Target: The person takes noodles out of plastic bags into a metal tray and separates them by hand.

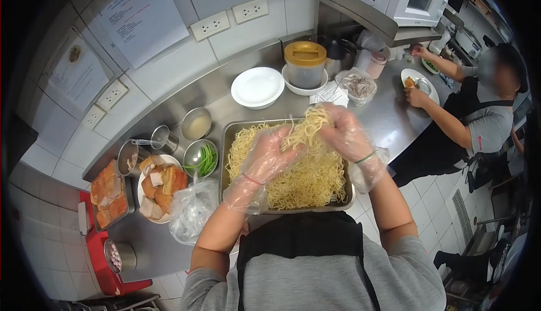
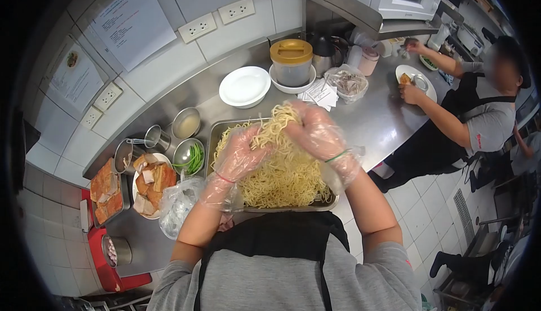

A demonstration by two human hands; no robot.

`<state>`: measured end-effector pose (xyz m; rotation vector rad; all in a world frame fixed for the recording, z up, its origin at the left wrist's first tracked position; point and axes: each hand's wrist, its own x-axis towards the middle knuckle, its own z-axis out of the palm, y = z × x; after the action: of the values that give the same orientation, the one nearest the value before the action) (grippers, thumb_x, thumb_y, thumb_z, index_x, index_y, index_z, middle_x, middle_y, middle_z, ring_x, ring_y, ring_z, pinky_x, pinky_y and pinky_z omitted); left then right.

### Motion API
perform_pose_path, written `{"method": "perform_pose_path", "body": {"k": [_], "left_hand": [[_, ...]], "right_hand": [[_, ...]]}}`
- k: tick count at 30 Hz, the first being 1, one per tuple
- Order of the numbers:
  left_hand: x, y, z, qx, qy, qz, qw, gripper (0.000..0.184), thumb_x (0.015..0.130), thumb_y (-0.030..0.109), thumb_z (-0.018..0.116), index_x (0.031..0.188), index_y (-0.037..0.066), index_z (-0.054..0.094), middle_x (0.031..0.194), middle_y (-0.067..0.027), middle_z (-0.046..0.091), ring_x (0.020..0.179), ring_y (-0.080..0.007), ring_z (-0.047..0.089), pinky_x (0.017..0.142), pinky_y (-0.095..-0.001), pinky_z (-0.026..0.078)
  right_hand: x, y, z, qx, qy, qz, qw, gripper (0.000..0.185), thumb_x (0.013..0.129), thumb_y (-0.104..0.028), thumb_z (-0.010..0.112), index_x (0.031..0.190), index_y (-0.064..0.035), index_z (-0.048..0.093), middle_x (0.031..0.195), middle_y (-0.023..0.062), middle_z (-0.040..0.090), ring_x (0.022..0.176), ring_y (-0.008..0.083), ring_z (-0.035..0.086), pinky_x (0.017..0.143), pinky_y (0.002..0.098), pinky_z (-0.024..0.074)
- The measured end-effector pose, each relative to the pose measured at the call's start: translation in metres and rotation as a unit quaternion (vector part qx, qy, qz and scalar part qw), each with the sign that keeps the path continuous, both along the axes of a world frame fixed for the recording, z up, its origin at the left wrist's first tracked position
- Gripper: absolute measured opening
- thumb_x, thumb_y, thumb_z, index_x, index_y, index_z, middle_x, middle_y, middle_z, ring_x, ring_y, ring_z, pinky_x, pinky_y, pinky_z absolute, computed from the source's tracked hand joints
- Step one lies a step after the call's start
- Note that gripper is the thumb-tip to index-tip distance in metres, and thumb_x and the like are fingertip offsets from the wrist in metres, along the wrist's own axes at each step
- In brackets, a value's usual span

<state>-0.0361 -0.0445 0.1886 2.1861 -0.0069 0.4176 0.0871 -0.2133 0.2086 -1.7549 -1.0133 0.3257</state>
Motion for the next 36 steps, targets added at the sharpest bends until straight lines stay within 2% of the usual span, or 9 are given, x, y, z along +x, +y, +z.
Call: {"method": "perform_pose_path", "body": {"k": [4,9,13,17,20,25,29,32,36], "left_hand": [[0.0,0.015,-0.005,0.074,0.058,0.026,0.995,0.042,0.078,0.02,0.073,0.114,0.001,0.064,0.096,-0.0172,0.07,0.084,-0.0273,0.067,0.08,-0.0353,0.051],[-0.006,0.012,-0.035,-0.011,-0.023,0.029,0.999,0.059,0.078,0.022,0.076,0.128,0.001,0.054,0.113,-0.0153,0.066,0.105,-0.0269,0.064,0.092,-0.038,0.048],[0.004,-0.008,-0.005,-0.106,-0.047,-0.036,0.993,0.06,0.081,0.017,0.073,0.133,0.0,0.049,0.117,-0.0108,0.064,0.106,-0.0219,0.061,0.093,-0.0358,0.046],[0.007,-0.005,-0.013,-0.217,-0.045,-0.017,0.975,0.039,0.085,0.015,0.068,0.118,-0.002,0.059,0.101,-0.014,0.068,0.091,-0.0209,0.064,0.081,-0.0331,0.049],[-0.006,0.023,-0.046,-0.141,0.065,0.046,0.987,0.03,0.082,0.011,0.067,0.109,-0.002,0.062,0.092,-0.0139,0.068,0.082,-0.0212,0.064,0.076,-0.0323,0.05],[-0.026,0.051,-0.1,-0.051,0.004,0.17,0.984,0.03,0.074,0.006,0.071,0.101,-0.002,0.064,0.081,-0.0121,0.064,0.073,-0.0194,0.06,0.071,-0.0301,0.049],[-0.029,0.049,-0.086,-0.075,-0.027,0.181,0.98,0.032,0.072,0.002,0.069,0.103,0.001,0.063,0.082,-0.01,0.062,0.072,-0.0169,0.059,0.069,-0.0299,0.049],[-0.029,0.037,-0.054,-0.091,-0.047,0.161,0.982,0.035,0.072,0.003,0.068,0.106,0.003,0.063,0.083,-0.01,0.061,0.073,-0.0185,0.058,0.07,-0.0307,0.049],[-0.032,0.032,-0.016,0.083,-0.061,0.183,0.978,0.041,0.07,0.005,0.067,0.111,0.004,0.061,0.085,-0.0112,0.059,0.074,-0.0234,0.059,0.072,-0.033,0.05]], "right_hand": [[0.006,-0.006,0.021,0.134,0.17,0.021,0.976,0.023,0.08,0.002,0.055,0.102,-0.0015,0.06,0.094,0.0017,0.064,0.084,0.0079,0.059,0.075,0.0254,0.0494],[0.014,0.003,0.006,0.215,0.356,0.074,0.907,0.031,0.084,-0.003,0.066,0.113,-0.0034,0.056,0.103,0.0037,0.063,0.092,0.0111,0.06,0.078,0.0242,0.0498],[-0.002,0.016,0.034,0.039,0.29,0.04,0.955,0.03,0.086,-0.01,0.07,0.113,-0.006,0.057,0.104,0.0017,0.061,0.092,0.0097,0.057,0.081,0.0249,0.0491],[0.007,0.014,0.044,0.184,0.276,0.101,0.938,0.026,0.092,-0.016,0.065,0.115,-0.0075,0.057,0.106,0.0015,0.06,0.094,0.009,0.057,0.084,0.0268,0.0485],[0.013,-0.004,0.056,0.069,0.167,0.017,0.983,0.03,0.091,-0.017,0.066,0.118,-0.007,0.057,0.105,0.0012,0.059,0.094,0.0105,0.058,0.083,0.0278,0.0497],[0.033,-0.022,-0.016,-0.152,0.043,0.002,0.987,0.039,0.084,-0.021,0.072,0.119,-0.0077,0.061,0.091,0.0027,0.062,0.09,0.0104,0.057,0.082,0.0273,0.0476],[-0.005,-0.01,-0.078,-0.213,-0.051,0.043,0.975,0.042,0.082,-0.024,0.068,0.119,-0.008,0.06,0.104,0.0161,0.067,0.098,0.0317,0.064,0.085,0.0401,0.0505],[-0.01,-0.001,-0.134,-0.223,-0.126,0.055,0.965,0.044,0.08,-0.019,0.064,0.123,-0.0094,0.058,0.11,0.0192,0.065,0.107,0.0364,0.061,0.09,0.0426,0.0488],[0.009,-0.02,-0.069,-0.176,-0.006,0.049,0.983,0.035,0.079,-0.012,0.065,0.113,-0.0082,0.06,0.108,0.0082,0.064,0.094,0.023,0.062,0.085,0.0346,0.0496]]}}
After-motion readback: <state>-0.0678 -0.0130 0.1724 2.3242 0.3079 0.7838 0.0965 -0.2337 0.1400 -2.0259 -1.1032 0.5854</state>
